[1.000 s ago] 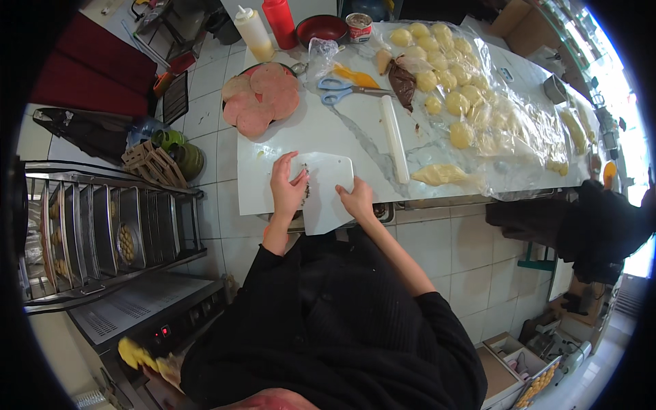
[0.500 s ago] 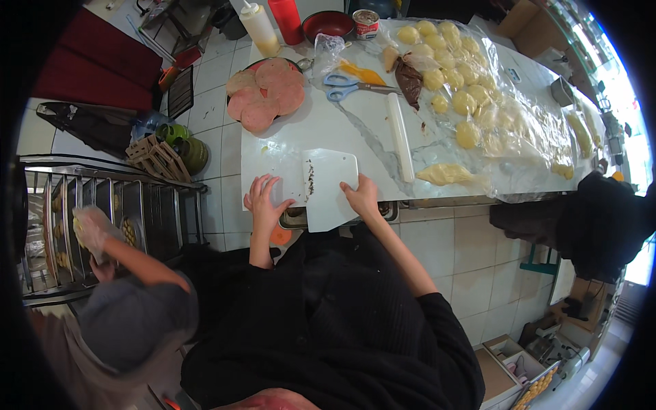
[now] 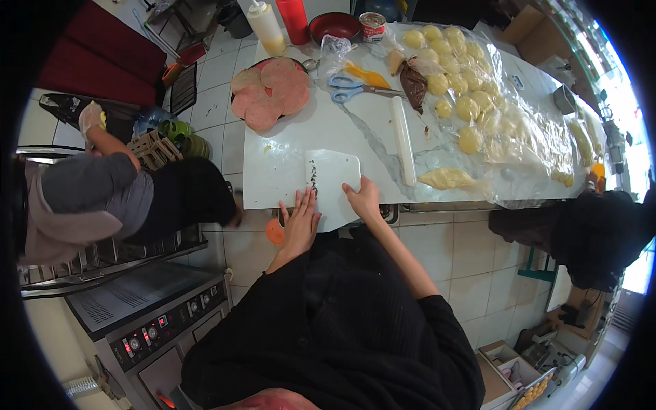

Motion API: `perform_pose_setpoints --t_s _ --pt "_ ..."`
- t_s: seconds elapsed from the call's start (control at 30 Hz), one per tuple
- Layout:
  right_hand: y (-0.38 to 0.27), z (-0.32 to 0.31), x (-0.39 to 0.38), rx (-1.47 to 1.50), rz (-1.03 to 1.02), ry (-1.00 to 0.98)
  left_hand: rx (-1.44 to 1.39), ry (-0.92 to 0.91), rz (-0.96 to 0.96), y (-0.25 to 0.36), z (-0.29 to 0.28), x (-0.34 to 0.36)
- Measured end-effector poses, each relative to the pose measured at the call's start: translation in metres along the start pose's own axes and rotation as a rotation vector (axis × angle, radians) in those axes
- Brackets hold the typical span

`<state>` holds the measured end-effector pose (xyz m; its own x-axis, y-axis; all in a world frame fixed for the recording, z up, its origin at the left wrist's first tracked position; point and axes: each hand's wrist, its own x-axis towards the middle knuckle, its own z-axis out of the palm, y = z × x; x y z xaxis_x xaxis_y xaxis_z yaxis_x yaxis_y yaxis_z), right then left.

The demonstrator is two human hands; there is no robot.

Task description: The person prepares bread rolls by hand, shaping dough pieces with fillings on a workspace before placing them onto a baking tray. They then retrieve a bowl of grated cheese from a counter and gather additional ingredients from an under-counter storage cabinet.

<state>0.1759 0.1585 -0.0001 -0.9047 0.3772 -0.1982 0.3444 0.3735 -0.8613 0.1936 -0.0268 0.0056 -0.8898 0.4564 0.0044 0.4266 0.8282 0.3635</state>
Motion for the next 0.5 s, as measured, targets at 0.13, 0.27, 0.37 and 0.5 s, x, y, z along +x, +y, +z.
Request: perform_pose_setpoints --t_s 0.13,0.27,0.37,0.5 --pt "0.008 0.000 0.003 0.042 0.086 -0.060 -0.197 0.237 0.044 -0.005 -0.006 0.009" --pt "0.019 0.000 0.003 0.426 0.140 -0.157 -0.451 0.432 -0.101 -0.005 -0.024 0.021" --pt "0.018 -0.006 -0.003 0.601 0.175 -0.208 -0.376 0.514 -0.095 -0.006 -0.036 0.027" --pt "0.024 -0.020 -0.021 0.654 0.234 -0.159 -0.506 0.449 -0.037 0.002 -0.039 0.037"
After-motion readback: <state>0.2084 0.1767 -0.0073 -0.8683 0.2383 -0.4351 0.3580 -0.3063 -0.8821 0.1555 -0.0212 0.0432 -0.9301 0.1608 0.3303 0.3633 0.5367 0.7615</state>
